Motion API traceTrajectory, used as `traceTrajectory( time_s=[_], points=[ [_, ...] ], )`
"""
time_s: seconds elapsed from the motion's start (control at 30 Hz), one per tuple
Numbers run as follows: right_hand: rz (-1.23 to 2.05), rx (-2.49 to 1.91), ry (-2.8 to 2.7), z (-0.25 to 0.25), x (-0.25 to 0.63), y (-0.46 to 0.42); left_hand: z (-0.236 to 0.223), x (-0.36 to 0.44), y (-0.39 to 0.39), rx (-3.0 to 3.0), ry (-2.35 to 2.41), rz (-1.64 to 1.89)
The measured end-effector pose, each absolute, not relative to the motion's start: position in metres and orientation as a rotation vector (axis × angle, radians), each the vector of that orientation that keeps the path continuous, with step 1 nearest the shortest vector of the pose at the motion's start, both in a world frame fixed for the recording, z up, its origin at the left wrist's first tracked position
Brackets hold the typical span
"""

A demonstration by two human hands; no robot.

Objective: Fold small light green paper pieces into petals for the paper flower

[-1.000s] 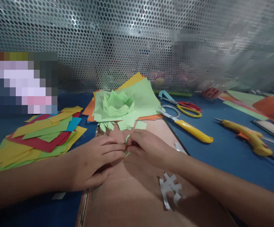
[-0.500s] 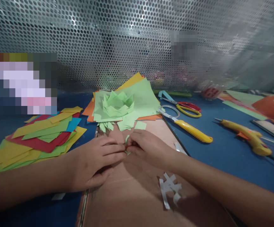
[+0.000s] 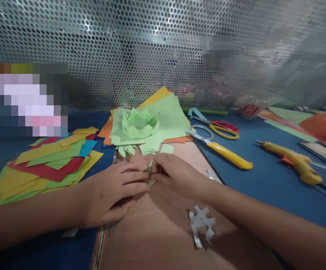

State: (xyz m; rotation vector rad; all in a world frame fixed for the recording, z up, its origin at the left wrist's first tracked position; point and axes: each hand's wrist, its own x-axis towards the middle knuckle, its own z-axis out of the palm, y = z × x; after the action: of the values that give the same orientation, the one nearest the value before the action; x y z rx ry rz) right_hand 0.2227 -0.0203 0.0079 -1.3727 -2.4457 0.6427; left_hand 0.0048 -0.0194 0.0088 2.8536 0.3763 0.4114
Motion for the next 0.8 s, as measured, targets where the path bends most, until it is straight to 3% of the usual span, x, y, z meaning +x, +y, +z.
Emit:
traceTrajectory(
  time_s=[0.53,0.8],
  points=[
    [1.061,-1.238,-2.232,-0.001,0.236,-0.012,0.006,0.006,-0.020,2.866,0.374,0.445],
    [0.978,-1.340,-2.212,-0.003,0.231,-0.018,0.004,0.005,-0.019,2.872,0.403,0.428]
  ],
)
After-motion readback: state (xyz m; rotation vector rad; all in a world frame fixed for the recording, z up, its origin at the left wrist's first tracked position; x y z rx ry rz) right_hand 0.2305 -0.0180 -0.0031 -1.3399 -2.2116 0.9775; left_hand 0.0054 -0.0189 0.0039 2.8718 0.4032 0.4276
